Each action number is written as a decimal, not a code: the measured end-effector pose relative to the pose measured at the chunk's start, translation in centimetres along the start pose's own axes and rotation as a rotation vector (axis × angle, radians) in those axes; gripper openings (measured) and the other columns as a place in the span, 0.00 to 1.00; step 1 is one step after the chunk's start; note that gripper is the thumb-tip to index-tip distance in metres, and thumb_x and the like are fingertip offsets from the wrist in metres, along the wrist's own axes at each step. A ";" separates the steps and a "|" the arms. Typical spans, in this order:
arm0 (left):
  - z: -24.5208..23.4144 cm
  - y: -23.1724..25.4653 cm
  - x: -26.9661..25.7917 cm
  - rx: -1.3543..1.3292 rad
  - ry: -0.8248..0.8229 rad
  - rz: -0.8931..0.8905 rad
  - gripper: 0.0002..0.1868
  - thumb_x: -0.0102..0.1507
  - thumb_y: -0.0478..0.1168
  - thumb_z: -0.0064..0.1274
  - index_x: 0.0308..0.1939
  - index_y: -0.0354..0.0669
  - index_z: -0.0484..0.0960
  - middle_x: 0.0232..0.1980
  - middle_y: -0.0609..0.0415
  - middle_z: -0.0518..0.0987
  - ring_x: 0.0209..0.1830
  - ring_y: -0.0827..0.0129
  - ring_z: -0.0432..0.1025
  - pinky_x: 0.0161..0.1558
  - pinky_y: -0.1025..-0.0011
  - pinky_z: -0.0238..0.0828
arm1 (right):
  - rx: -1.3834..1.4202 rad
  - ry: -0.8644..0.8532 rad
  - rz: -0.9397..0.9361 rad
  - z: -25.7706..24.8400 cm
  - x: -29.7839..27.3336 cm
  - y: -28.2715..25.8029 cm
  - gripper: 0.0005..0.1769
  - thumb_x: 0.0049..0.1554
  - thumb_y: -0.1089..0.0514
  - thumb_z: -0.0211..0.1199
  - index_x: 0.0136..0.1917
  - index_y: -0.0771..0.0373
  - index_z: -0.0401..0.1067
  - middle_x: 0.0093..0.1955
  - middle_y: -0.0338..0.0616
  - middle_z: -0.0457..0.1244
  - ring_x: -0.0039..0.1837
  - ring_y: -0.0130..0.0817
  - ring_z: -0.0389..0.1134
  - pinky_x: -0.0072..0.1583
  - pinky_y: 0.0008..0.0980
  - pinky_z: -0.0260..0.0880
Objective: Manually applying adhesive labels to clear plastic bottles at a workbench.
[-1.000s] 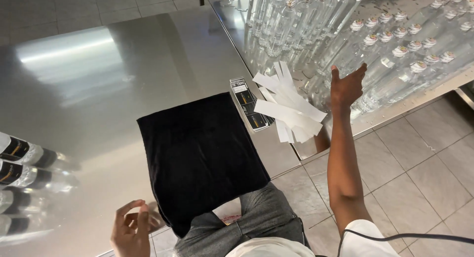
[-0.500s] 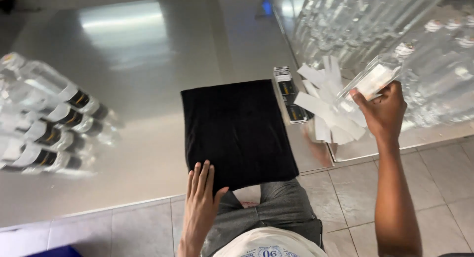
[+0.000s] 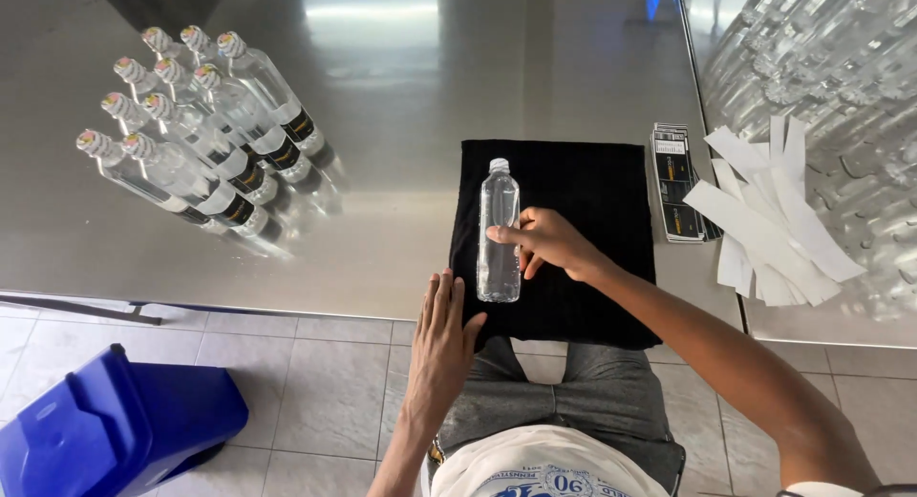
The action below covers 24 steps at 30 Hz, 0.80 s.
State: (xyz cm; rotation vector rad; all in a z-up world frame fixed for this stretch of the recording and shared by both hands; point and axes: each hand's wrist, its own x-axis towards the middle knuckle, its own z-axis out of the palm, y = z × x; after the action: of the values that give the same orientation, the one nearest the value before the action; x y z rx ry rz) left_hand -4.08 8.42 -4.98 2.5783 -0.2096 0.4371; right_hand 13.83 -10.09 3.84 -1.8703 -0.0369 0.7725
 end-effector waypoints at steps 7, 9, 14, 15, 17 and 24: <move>-1.6 1.9 4.3 -0.342 -0.106 -0.307 0.32 0.80 0.51 0.35 0.85 0.41 0.60 0.79 0.40 0.71 0.81 0.45 0.64 0.74 0.49 0.65 | -0.144 0.077 -0.102 0.0 -0.6 1.7 0.49 0.62 0.36 0.68 0.75 0.79 0.54 0.32 0.53 0.68 0.23 0.38 0.69 0.23 0.31 0.70; -1.3 2.5 5.3 -0.363 -0.123 -0.302 0.34 0.80 0.52 0.33 0.87 0.40 0.54 0.77 0.40 0.74 0.81 0.46 0.64 0.74 0.49 0.67 | -0.270 0.182 -0.126 -2.1 -0.8 3.8 0.54 0.61 0.31 0.69 0.78 0.73 0.51 0.33 0.55 0.69 0.25 0.39 0.70 0.25 0.32 0.67; -0.9 4.7 7.3 -0.485 -0.162 -0.230 0.34 0.80 0.47 0.34 0.87 0.35 0.50 0.74 0.33 0.76 0.80 0.36 0.64 0.72 0.39 0.66 | -0.620 0.468 -0.101 -9.1 -4.5 9.0 0.37 0.66 0.44 0.66 0.80 0.64 0.61 0.44 0.55 0.75 0.45 0.53 0.78 0.45 0.52 0.79; -0.5 5.2 7.3 -0.546 -0.186 -0.215 0.35 0.80 0.47 0.34 0.88 0.35 0.49 0.73 0.34 0.77 0.80 0.36 0.64 0.73 0.39 0.65 | -0.570 0.517 -0.095 -9.6 -5.8 9.7 0.33 0.68 0.46 0.66 0.79 0.63 0.65 0.44 0.52 0.75 0.44 0.50 0.78 0.44 0.47 0.79; 0.2 6.7 8.1 -0.610 -0.186 -0.180 0.34 0.79 0.45 0.35 0.87 0.36 0.49 0.73 0.33 0.77 0.79 0.35 0.64 0.73 0.37 0.64 | -0.490 0.506 -0.109 -9.5 -7.5 9.6 0.31 0.69 0.44 0.65 0.77 0.63 0.67 0.44 0.52 0.75 0.45 0.48 0.78 0.45 0.47 0.79; -1.0 11.6 10.2 -0.835 -0.215 -0.018 0.31 0.79 0.46 0.37 0.85 0.42 0.57 0.74 0.45 0.79 0.81 0.45 0.66 0.77 0.43 0.63 | -0.304 0.694 -0.180 -8.4 -9.8 9.8 0.26 0.72 0.38 0.60 0.71 0.59 0.76 0.58 0.53 0.72 0.59 0.45 0.75 0.51 0.45 0.78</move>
State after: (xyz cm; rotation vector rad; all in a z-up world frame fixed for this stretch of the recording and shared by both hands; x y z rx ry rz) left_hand 2.56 -1.71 4.71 1.7933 -0.3545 0.0316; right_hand 7.33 -24.85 2.36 -2.2974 0.1221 -0.0364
